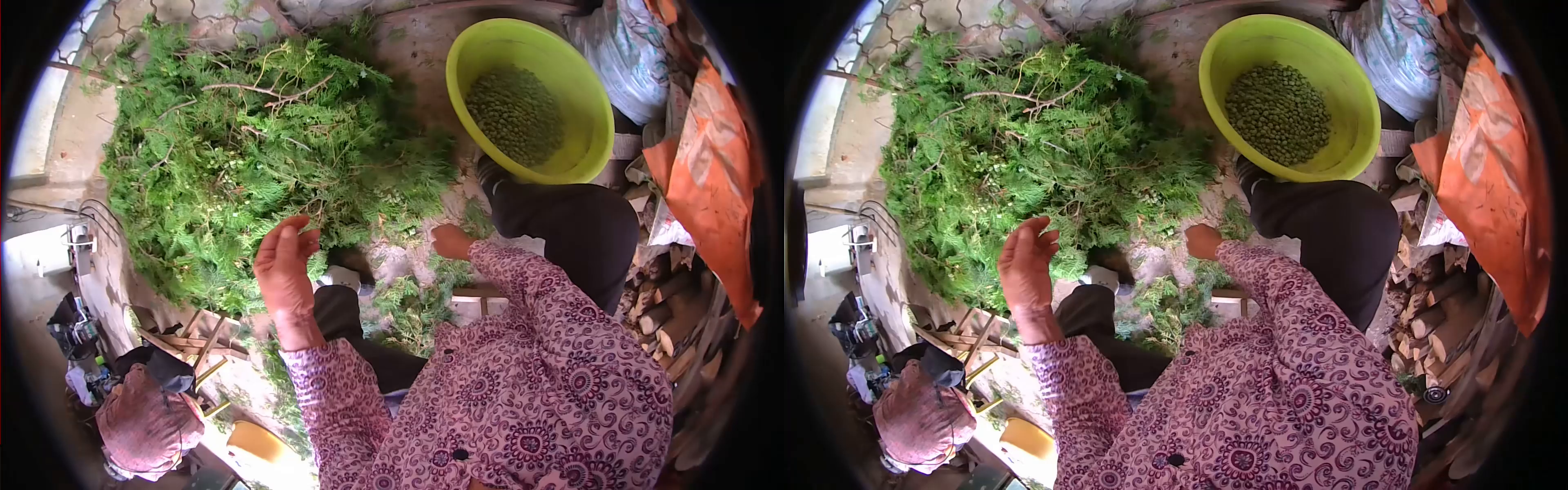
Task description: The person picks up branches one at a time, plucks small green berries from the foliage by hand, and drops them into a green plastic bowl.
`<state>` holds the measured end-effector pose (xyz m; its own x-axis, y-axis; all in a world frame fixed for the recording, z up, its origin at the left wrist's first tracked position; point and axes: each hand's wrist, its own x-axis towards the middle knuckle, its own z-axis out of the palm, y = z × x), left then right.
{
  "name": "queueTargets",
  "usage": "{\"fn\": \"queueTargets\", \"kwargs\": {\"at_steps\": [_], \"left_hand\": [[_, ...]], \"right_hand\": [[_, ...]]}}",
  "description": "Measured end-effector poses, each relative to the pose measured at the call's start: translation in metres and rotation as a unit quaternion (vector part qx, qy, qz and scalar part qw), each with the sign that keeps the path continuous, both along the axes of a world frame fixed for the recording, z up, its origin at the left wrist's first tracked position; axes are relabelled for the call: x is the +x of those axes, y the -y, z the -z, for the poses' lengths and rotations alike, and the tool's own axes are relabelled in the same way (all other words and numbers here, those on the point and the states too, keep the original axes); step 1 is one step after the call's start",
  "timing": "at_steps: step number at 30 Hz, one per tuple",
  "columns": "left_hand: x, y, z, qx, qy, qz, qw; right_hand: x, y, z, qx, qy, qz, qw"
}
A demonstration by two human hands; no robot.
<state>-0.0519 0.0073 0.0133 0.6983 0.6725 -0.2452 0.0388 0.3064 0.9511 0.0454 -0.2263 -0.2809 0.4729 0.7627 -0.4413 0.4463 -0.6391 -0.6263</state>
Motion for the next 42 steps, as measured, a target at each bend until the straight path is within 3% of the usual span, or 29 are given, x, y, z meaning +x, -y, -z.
{"fn": "queueTargets", "kwargs": {"at_steps": [3,5,6,7,9,11,13,14,19,21,25,27,28,31,32,33,35,37,39,40,42], "left_hand": [[0.001,-0.005,-0.018,-0.021,0.058,-0.007,0.998],[0.002,-0.008,-0.024,0.025,0.06,-0.022,0.998],[0.0,-0.009,-0.025,0.022,0.067,-0.026,0.997],[-0.002,-0.011,-0.025,0.021,0.073,-0.03,0.997],[-0.008,-0.011,-0.025,0.022,0.062,-0.043,0.997],[-0.012,-0.012,-0.025,0.023,0.054,-0.053,0.997],[-0.013,-0.013,-0.025,0.024,0.049,-0.057,0.997],[-0.013,-0.015,-0.025,0.028,0.058,-0.052,0.997],[-0.016,-0.015,-0.025,0.027,0.066,-0.048,0.996],[-0.016,-0.014,-0.026,0.029,0.065,-0.047,0.996],[-0.014,-0.012,-0.028,0.024,0.072,-0.046,0.996],[-0.011,-0.011,-0.03,0.024,0.079,-0.036,0.996],[-0.011,-0.01,-0.031,0.025,0.083,-0.036,0.996],[-0.009,-0.007,-0.035,0.022,0.071,-0.047,0.996],[-0.008,-0.007,-0.036,0.021,0.066,-0.048,0.996],[-0.007,-0.007,-0.036,0.02,0.061,-0.05,0.997],[-0.008,-0.007,-0.035,0.03,0.058,-0.044,0.997],[-0.006,-0.008,-0.033,0.04,0.058,-0.035,0.997],[-0.004,-0.005,-0.033,0.04,0.041,-0.045,0.997],[-0.003,-0.004,-0.034,0.04,0.043,-0.043,0.997],[0.0,-0.003,-0.036,0.013,0.042,-0.062,0.997]], "right_hand": [[-0.007,-0.023,0.016,-0.062,-0.031,-0.03,0.997],[-0.017,-0.035,0.018,-0.044,0.051,-0.017,0.998],[-0.018,-0.046,0.038,-0.07,-0.039,0.048,0.996],[-0.023,-0.046,0.053,-0.076,-0.048,0.04,0.995],[-0.021,-0.062,0.027,-0.027,0.12,-0.09,0.988],[-0.021,-0.071,0.032,-0.056,0.119,-0.11,0.985],[-0.025,-0.072,0.062,0.011,0.137,-0.075,0.988],[-0.024,-0.073,0.056,0.023,0.192,-0.122,0.973],[-0.026,-0.068,0.059,0.005,0.126,-0.072,0.989],[-0.022,-0.064,0.059,-0.069,0.064,-0.029,0.995],[-0.02,-0.044,0.053,-0.092,0.053,-0.003,0.994],[-0.022,-0.032,0.067,-0.109,-0.15,0.17,0.968],[-0.027,-0.025,0.074,-0.034,-0.156,0.18,0.971],[-0.028,-0.032,0.04,-0.019,-0.158,0.184,0.97],[-0.032,-0.033,0.042,-0.038,0.106,0.009,0.994],[-0.035,-0.036,0.047,-0.036,0.104,0.006,0.994],[-0.041,-0.044,0.052,-0.038,0.027,0.134,0.99],[-0.041,-0.048,0.052,-0.012,0.065,0.13,0.989],[-0.036,-0.043,0.051,-0.068,0.069,-0.028,0.995],[-0.034,-0.04,0.049,-0.069,0.071,-0.026,0.995],[-0.023,-0.043,0.024,-0.122,-0.244,0.124,0.954]]}}
